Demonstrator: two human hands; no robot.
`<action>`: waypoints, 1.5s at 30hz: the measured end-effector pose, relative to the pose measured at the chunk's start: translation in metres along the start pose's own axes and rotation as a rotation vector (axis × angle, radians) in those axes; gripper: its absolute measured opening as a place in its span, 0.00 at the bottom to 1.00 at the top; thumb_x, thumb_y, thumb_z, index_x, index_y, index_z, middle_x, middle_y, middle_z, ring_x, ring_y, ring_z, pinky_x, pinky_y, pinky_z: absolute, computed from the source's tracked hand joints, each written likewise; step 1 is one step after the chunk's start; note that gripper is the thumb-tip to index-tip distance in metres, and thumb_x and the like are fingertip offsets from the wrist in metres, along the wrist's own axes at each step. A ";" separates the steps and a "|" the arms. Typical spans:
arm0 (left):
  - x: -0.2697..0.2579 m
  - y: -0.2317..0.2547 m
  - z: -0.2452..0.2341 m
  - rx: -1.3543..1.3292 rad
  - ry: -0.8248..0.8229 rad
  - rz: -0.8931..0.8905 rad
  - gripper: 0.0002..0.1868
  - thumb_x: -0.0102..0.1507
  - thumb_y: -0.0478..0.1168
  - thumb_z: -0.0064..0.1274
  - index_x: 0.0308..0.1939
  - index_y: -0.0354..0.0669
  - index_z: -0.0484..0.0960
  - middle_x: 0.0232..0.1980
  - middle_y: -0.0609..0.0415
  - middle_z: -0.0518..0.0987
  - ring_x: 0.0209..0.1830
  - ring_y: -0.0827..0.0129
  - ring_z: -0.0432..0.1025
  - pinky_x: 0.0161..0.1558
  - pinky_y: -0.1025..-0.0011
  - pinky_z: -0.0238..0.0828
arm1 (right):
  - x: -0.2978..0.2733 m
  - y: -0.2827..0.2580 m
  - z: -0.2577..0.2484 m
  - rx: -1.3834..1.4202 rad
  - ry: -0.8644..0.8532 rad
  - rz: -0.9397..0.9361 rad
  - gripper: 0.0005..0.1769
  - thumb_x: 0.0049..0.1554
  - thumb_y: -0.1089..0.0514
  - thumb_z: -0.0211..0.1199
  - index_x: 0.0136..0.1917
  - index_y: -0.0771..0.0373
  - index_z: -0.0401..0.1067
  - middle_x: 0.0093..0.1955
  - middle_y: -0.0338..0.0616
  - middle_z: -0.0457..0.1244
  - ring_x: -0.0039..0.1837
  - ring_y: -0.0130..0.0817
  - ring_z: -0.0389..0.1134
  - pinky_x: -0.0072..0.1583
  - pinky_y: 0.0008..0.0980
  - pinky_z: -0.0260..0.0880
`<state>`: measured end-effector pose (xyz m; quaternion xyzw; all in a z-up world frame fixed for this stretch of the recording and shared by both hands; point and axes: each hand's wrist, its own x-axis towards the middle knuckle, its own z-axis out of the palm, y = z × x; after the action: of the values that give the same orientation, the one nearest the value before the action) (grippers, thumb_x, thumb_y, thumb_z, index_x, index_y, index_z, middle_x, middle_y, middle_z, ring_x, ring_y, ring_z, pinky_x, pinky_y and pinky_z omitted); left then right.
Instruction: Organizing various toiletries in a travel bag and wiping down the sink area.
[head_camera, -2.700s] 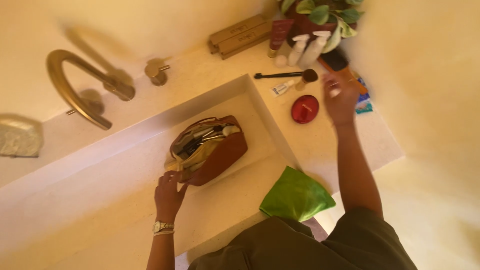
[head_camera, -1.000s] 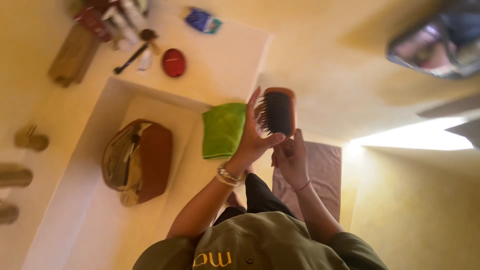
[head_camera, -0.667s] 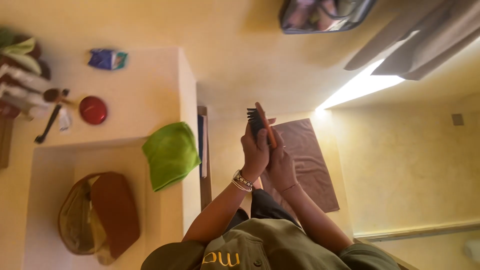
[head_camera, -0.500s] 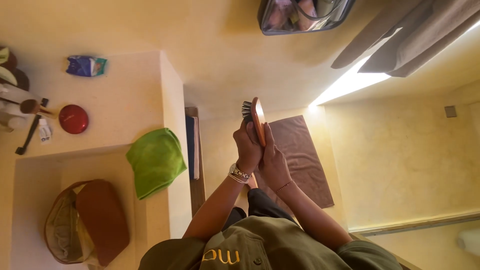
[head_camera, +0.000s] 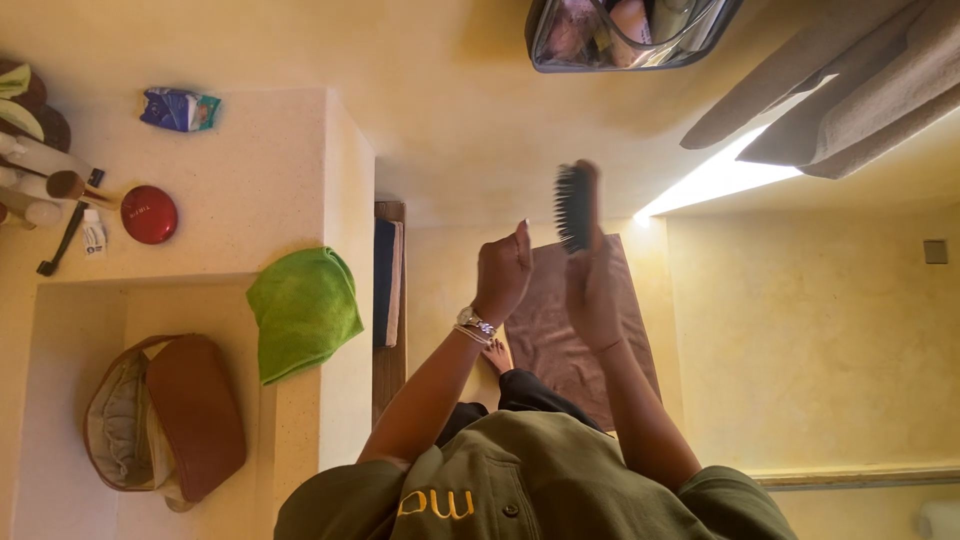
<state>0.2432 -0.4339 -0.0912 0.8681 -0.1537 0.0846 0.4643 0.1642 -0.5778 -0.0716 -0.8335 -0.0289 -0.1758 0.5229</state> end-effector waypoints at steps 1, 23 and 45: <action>-0.001 -0.015 0.001 -0.002 -0.001 0.003 0.33 0.76 0.45 0.36 0.17 0.36 0.72 0.13 0.45 0.65 0.09 0.58 0.60 0.19 0.62 0.57 | 0.006 -0.006 -0.010 -0.002 0.003 -0.001 0.32 0.69 0.69 0.46 0.83 0.65 0.41 0.43 0.51 0.62 0.39 0.39 0.65 0.39 0.36 0.65; 0.056 0.027 -0.005 -0.249 -0.403 0.169 0.38 0.64 0.62 0.60 0.67 0.36 0.74 0.64 0.44 0.78 0.66 0.58 0.72 0.66 0.61 0.67 | 0.018 -0.022 -0.086 0.412 0.013 0.283 0.31 0.64 0.75 0.45 0.77 0.60 0.47 0.38 0.34 0.52 0.34 0.19 0.58 0.32 0.20 0.57; -0.021 -0.177 0.005 0.912 -1.061 -0.301 0.23 0.62 0.37 0.54 0.62 0.52 0.76 0.71 0.47 0.68 0.78 0.45 0.54 0.76 0.31 0.30 | 0.020 0.007 -0.118 0.179 0.095 0.212 0.32 0.63 0.73 0.47 0.79 0.64 0.49 0.39 0.36 0.60 0.36 0.21 0.63 0.41 0.25 0.71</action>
<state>0.2845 -0.3417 -0.2381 0.9117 -0.1865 -0.3582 -0.0757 0.1533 -0.6878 -0.0255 -0.7726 0.0685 -0.1557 0.6117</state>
